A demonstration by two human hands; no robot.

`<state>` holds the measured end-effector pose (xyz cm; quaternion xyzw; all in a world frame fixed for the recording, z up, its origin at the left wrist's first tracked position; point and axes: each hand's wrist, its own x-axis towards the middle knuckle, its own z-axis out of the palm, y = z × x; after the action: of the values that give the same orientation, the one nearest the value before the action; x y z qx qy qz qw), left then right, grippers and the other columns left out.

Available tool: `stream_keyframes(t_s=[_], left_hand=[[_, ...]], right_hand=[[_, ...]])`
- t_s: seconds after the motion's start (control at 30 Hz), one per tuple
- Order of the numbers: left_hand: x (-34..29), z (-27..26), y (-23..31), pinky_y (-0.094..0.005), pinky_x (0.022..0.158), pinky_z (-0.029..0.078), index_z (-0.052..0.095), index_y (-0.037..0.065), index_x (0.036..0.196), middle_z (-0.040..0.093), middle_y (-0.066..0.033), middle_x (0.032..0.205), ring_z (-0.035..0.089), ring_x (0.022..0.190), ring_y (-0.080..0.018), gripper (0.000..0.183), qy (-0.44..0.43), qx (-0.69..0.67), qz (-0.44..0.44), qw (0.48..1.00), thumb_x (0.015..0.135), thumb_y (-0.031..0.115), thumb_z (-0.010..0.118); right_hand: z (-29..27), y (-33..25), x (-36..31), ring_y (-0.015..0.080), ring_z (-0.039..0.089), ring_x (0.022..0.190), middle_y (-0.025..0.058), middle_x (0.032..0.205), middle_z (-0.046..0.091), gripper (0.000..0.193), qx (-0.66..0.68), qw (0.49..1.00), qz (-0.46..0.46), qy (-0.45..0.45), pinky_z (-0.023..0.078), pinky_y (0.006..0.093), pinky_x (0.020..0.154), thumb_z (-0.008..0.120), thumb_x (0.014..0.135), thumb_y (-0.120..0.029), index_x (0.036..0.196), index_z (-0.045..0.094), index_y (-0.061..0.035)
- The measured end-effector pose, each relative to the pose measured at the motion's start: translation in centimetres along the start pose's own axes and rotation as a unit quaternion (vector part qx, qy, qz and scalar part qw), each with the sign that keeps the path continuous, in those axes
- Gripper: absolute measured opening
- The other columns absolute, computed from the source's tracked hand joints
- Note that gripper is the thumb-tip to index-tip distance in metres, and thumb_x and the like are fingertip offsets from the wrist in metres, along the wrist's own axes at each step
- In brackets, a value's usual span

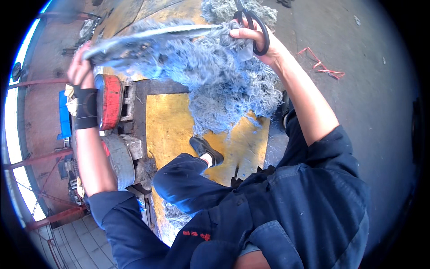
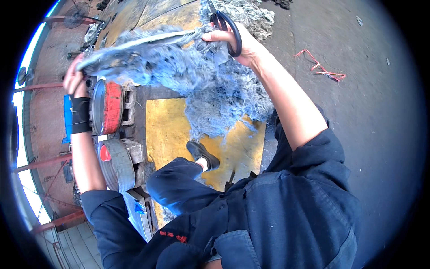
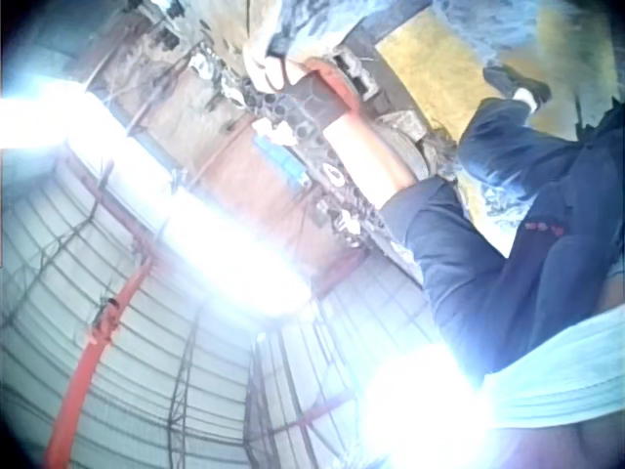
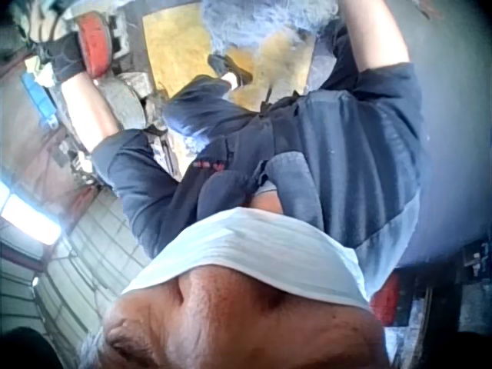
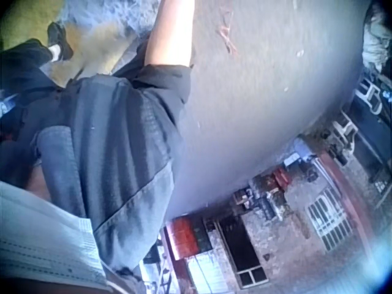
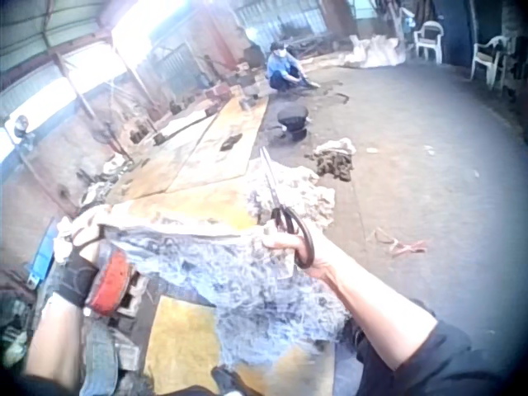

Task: The person cuts and pulls apart chunks of gray fibrous material from a large pile using a pair of scissors.

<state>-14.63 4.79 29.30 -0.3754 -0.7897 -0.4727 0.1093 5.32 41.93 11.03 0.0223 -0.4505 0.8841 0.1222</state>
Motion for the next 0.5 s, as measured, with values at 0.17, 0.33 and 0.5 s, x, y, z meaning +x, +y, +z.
stream_keyframes(t_s=[0.17,0.33,0.5], left_hand=[[1.7,2.0,5.8,-0.0263,0.074,0.049,0.061,0.0,0.099,0.064,-0.0084,0.091,0.06,0.079,-0.0172,0.02,0.155,0.191,0.043,0.968,0.087,0.01,0.048],[-7.0,0.6,-7.0,-0.0372,0.065,0.042,0.063,0.005,0.099,0.059,-0.0166,0.081,0.055,0.071,-0.0321,0.025,-0.104,0.306,-0.036,0.946,0.083,0.02,0.053],[-10.9,9.2,-9.6,-0.0337,0.048,0.044,0.056,-0.002,0.078,0.056,-0.0099,0.058,0.056,0.052,-0.0217,0.04,-0.061,0.427,-0.252,0.866,0.088,0.037,0.053]], right_hand=[[0.2,0.4,0.8,0.0089,0.053,0.087,-0.0017,0.088,0.055,0.033,-0.021,0.999,0.028,-0.032,0.04,0.0234,0.078,0.072,0.072,-0.01,0.1,0.056,-0.0048],[-2.1,2.4,2.6,0.0097,0.05,0.057,0.0011,0.065,0.058,0.02,-0.026,0.993,0.038,0.106,0.037,0.0247,0.052,0.074,0.066,-0.016,0.077,0.065,-0.0026],[-3.9,2.0,1.8,0.0072,0.051,0.056,0.0019,0.065,0.06,0.024,-0.254,0.956,0.062,0.136,0.038,0.0216,0.051,0.073,0.067,-0.02,0.08,0.063,-0.0025]])
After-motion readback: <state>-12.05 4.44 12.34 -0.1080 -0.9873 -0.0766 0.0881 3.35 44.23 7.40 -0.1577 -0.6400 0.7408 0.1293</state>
